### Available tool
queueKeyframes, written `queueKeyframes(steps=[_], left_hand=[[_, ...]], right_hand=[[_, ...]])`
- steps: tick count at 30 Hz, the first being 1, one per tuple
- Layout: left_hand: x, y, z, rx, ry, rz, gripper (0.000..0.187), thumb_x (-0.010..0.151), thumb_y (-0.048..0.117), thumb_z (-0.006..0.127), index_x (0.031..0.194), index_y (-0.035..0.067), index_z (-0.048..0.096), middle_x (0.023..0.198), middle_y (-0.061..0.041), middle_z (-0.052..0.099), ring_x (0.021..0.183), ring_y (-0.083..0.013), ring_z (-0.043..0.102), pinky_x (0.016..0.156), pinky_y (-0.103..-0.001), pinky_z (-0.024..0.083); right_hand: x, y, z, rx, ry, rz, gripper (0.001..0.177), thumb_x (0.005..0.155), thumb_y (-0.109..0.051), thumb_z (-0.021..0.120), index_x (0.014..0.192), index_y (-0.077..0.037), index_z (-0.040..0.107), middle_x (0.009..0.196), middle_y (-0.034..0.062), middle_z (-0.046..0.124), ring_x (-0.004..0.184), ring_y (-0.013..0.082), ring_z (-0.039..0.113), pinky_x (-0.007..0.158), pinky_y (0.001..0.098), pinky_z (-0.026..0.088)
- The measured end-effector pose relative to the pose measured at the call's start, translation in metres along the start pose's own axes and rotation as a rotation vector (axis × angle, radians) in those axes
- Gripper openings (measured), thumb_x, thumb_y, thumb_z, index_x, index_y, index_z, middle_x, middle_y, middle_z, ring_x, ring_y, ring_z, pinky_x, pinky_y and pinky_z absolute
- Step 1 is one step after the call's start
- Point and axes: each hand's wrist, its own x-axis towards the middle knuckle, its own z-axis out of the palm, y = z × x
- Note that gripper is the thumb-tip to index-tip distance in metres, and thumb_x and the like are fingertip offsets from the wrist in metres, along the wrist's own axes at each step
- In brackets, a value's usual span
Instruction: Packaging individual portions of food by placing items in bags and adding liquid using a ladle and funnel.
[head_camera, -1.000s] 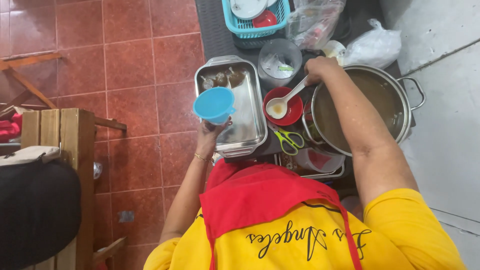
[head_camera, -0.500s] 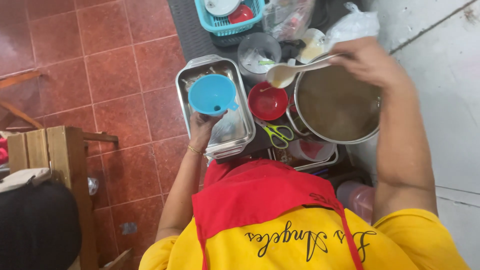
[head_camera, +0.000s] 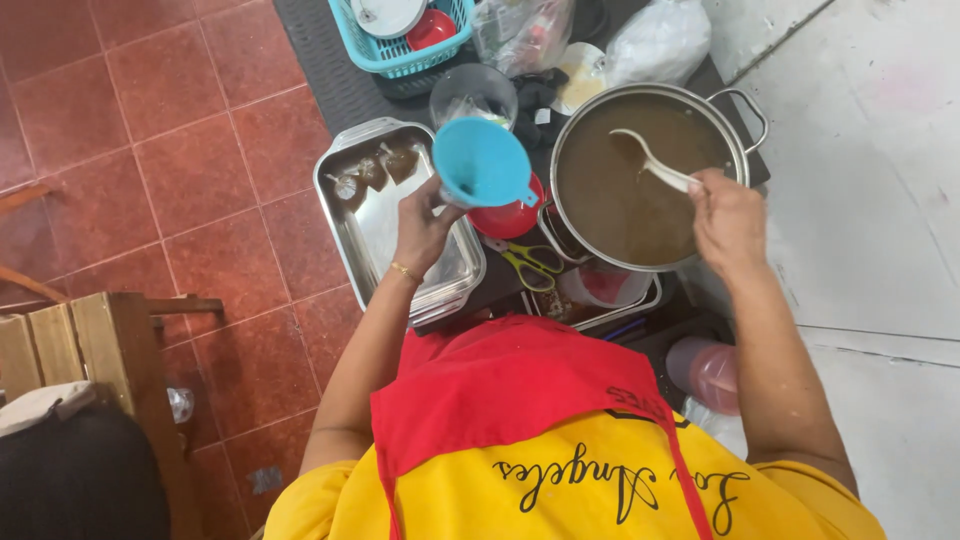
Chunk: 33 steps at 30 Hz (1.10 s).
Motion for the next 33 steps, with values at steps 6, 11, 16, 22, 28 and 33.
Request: queueKeyframes(steps=[6,11,16,22,28,33], left_hand=[[0.014,0.009,0.019,0.361,-0.084,0.120,0.027,0.076,0.029,0.070,0.096,0.015,0.059,0.073,-0.009,0.066,0.076,-0.0320,0.065,0.070,-0.044,0.049],[0.020,0.009,0.036,0.398,-0.101,0.099,0.023,0.075,0.025,0.070,0.093,0.015,0.060,0.064,-0.005,0.059,0.063,-0.0251,0.056,0.059,-0.038,0.042],[0.024,0.019,0.056,0.369,-0.148,0.087,0.032,0.073,0.021,0.071,0.103,0.014,0.061,0.065,-0.003,0.061,0.058,-0.0179,0.055,0.055,-0.032,0.038],[0.028,0.046,0.075,0.304,-0.140,0.079,0.023,0.072,0.030,0.072,0.087,0.018,0.061,0.054,0.001,0.053,0.049,-0.0120,0.044,0.051,-0.030,0.035],[0.026,0.047,0.084,-0.465,-0.201,0.082,0.017,0.076,0.000,0.069,0.090,0.006,0.062,0.084,0.002,0.064,0.078,-0.0047,0.056,0.074,-0.022,0.053],[0.024,0.040,0.079,-0.419,-0.085,0.054,0.020,0.075,0.006,0.071,0.093,0.005,0.063,0.091,-0.004,0.068,0.085,-0.0099,0.062,0.076,-0.024,0.053]], right_hand=[[0.000,-0.018,-0.009,0.950,-0.012,0.613,0.012,0.094,-0.015,0.045,0.103,-0.010,0.052,0.054,-0.0091,0.032,0.035,-0.0026,0.028,0.030,0.0127,0.024],[-0.002,-0.007,-0.028,1.234,-0.037,0.646,0.004,0.090,-0.012,0.050,0.087,-0.010,0.049,0.053,-0.0058,0.030,0.036,-0.0010,0.022,0.032,0.0155,0.019],[0.002,-0.037,-0.078,1.266,0.049,0.565,0.011,0.087,-0.010,0.053,0.077,-0.009,0.047,0.050,-0.0003,0.028,0.038,0.0032,0.020,0.037,0.0194,0.012],[-0.003,-0.087,-0.114,1.141,0.081,0.407,0.005,0.091,-0.011,0.054,0.087,-0.009,0.053,0.052,-0.0022,0.025,0.045,0.0044,0.022,0.043,0.0199,0.014],[-0.028,-0.121,-0.118,0.503,0.195,-0.049,0.026,0.103,-0.020,0.049,0.102,0.003,0.059,0.069,0.0037,0.048,0.057,0.0101,0.039,0.052,0.0241,0.029],[-0.036,-0.125,-0.107,0.037,0.409,-0.539,0.015,0.101,-0.005,0.049,0.102,-0.001,0.063,0.076,0.0092,0.057,0.057,0.0243,0.047,0.052,0.0328,0.035]])
